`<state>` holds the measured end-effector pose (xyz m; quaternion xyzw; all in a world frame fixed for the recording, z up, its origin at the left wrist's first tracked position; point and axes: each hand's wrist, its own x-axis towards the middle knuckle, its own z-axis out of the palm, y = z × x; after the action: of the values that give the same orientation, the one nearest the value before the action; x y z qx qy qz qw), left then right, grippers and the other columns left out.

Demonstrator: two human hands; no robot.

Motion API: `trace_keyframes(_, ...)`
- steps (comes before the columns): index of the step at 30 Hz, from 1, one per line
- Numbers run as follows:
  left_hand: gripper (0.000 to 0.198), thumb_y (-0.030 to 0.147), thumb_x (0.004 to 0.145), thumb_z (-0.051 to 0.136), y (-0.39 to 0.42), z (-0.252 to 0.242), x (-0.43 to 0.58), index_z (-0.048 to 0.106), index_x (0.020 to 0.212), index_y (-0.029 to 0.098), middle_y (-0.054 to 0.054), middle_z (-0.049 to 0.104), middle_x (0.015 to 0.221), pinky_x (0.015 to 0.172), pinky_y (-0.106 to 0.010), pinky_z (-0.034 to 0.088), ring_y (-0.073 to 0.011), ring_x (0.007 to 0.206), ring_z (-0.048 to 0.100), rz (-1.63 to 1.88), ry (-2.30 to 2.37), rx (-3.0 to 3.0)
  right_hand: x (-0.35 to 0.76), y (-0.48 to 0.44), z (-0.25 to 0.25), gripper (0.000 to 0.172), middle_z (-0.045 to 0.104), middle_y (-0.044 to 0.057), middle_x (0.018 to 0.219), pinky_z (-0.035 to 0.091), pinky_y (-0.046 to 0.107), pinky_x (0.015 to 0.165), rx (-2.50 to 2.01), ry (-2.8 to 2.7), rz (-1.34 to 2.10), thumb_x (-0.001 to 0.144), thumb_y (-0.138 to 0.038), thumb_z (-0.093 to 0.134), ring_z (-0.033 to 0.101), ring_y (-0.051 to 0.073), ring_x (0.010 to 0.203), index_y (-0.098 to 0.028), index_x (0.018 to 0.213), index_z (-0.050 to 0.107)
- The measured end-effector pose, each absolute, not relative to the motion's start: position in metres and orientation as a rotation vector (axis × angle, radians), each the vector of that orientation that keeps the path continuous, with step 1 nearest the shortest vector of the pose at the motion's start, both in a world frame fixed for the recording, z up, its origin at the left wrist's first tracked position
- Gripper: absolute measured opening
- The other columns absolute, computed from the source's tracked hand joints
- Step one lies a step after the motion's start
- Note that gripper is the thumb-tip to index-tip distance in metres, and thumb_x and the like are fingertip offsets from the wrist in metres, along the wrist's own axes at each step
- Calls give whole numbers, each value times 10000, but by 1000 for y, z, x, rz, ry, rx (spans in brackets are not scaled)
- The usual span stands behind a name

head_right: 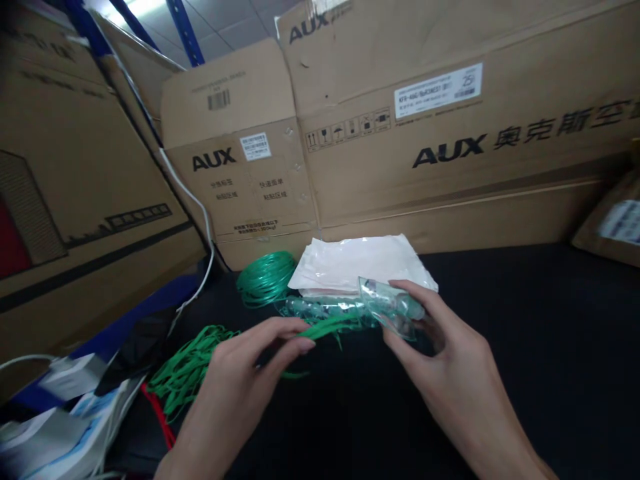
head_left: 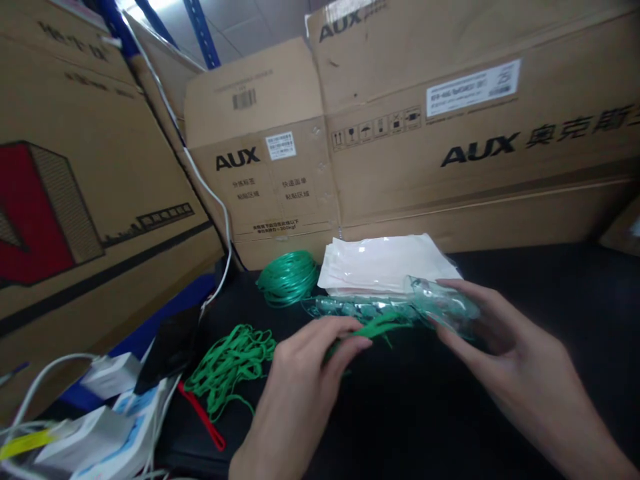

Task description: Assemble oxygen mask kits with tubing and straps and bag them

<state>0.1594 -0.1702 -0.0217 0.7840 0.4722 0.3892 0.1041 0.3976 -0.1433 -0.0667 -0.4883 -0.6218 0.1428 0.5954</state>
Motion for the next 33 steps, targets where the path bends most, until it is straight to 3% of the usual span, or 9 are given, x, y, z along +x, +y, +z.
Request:
trace_keyframes(7, 257, 493, 950, 646, -184, 7, 72, 758, 1060, 291, 1, 776, 1015, 854, -318, 527, -223, 876, 722, 1369, 2102, 2381, 395, -143, -63, 434, 774, 82, 1176, 638, 334, 904, -1112, -1402, 394, 795, -375, 720, 774, 271, 992, -228, 1203, 691)
trace_keyframes(11, 317, 532, 913, 611, -179, 7, 33, 791, 1030, 299, -32, 799, 944, 738, -337, 525, -298, 871, 751, 955, 2475, 2038, 395, -143, -63, 435, 771, 105, 1176, 639, 352, 890, -1097, -1390, 431, 803, -383, 703, 773, 275, 981, -211, 1203, 680)
trace_keyframes(14, 289, 520, 889, 611, -176, 1, 15, 807, 977, 327, -7, 819, 867, 725, -329, 517, -316, 889, 763, 557, 2372, 1879, 395, -143, -64, 442, 766, 119, 1185, 637, 381, 891, -1115, -1409, 429, 808, -388, 696, 767, 287, 989, -208, 1210, 676)
trace_keyframes(20, 435, 616, 848, 577, -185, -7, 1, 803, 1010, 281, -66, 774, 1035, 823, -375, 517, -316, 946, 707, 441, 2237, 1927, 398, -140, -69, 464, 744, 123, 1233, 634, 413, 871, -1160, -1445, 409, 813, -388, 688, 743, 308, 1035, -222, 1246, 671)
trace_keyframes(24, 431, 499, 744, 677, -187, -16, -5, 728, 1101, 263, -46, 672, 1037, 829, -357, 505, -277, 924, 639, 336, 2136, 1995, 398, -140, -69, 471, 741, 115, 1232, 629, 403, 855, -1158, -1477, 403, 819, -387, 688, 735, 305, 1039, -226, 1261, 668)
trace_keyframes(29, 581, 321, 592, 740, -176, -33, -5, 654, 1165, 279, -44, 549, 1157, 920, -389, 460, -315, 1121, 561, 216, 2197, 1959, 398, -140, -71, 479, 730, 110, 1250, 623, 384, 846, -1164, -1484, 419, 829, -387, 695, 730, 298, 1049, -235, 1281, 653)
trace_keyframes(33, 601, 310, 615, 708, -166, -38, 4, 617, 1209, 294, -58, 513, 1222, 934, -437, 438, -341, 1197, 528, 128, 2271, 1942, 398, -139, -72, 459, 717, 106, 1273, 614, 376, 879, -1136, -1487, 433, 846, -374, 689, 722, 286, 1071, -239, 1282, 646)
